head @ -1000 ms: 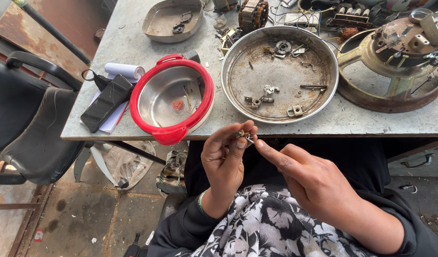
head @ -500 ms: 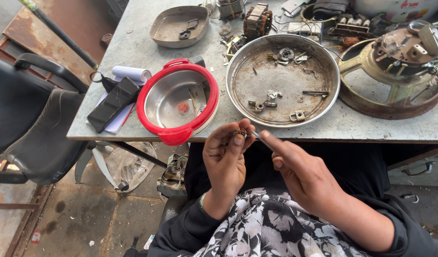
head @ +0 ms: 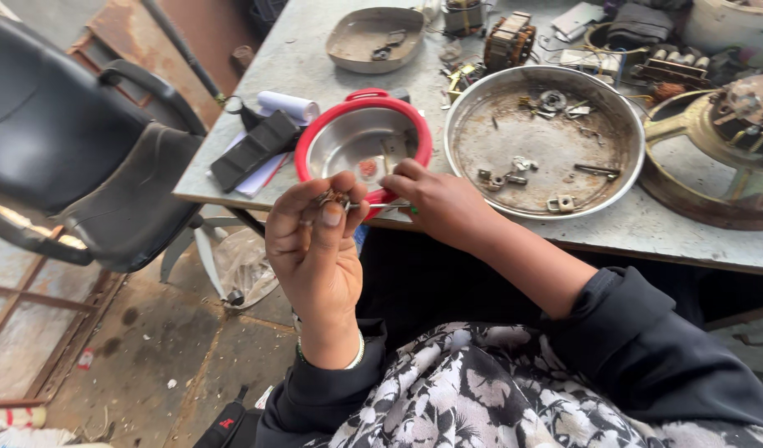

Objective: The person manipulates small electronic components by hand and using a screwdriver and pliers.

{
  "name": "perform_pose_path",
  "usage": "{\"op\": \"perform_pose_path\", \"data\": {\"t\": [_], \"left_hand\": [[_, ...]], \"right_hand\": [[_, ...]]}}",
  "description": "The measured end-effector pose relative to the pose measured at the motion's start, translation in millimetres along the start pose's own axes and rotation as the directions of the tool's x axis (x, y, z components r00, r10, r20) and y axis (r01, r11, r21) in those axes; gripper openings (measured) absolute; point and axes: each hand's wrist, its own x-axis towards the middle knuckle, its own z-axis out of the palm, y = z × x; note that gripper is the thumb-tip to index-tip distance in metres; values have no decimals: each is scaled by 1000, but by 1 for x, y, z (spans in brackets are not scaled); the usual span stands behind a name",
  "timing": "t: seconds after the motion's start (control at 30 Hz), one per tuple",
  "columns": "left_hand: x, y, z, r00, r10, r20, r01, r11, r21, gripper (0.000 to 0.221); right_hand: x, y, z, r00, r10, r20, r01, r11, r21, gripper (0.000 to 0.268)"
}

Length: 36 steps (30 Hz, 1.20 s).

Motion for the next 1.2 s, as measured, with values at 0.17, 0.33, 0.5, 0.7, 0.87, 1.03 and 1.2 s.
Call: {"op": "perform_pose_path", "data": {"t": [0.17,0.33,0.5,0.7,0.87,1.03,1.2], "left_hand": [[16,25,9,987,-94,127,80,991,110,23],[-5,31,14,876,-368,313,255,902,348,19],[-52,9,10,729,-562,391,430,820,379,20],[-94,-44,14,558,-733,388,581,679,448,20],[-97,-78,6,549,-731,404,493,674,550,20],[-94,-104,-1,534,-740,409,467,661,587,22],[-84,-120,-18,523,-776,353,603,629,492,23]], "right_hand": [[-44,-10,-3,999,22,32,-23,1000,19,35],[-136,-29,-42,991,-64,119,53,994,93,43],[-206,-20,-74,952,14,306,-86,971,225,38],[-258,-5,-51,948,160,275,-216,959,186,33],[-278,4,-23,940,245,237,-246,969,-25,42],[-264,10,-10,954,228,194,-219,974,-66,40],[-239,19,-38,958,253,137,-283,916,284,41]]}}
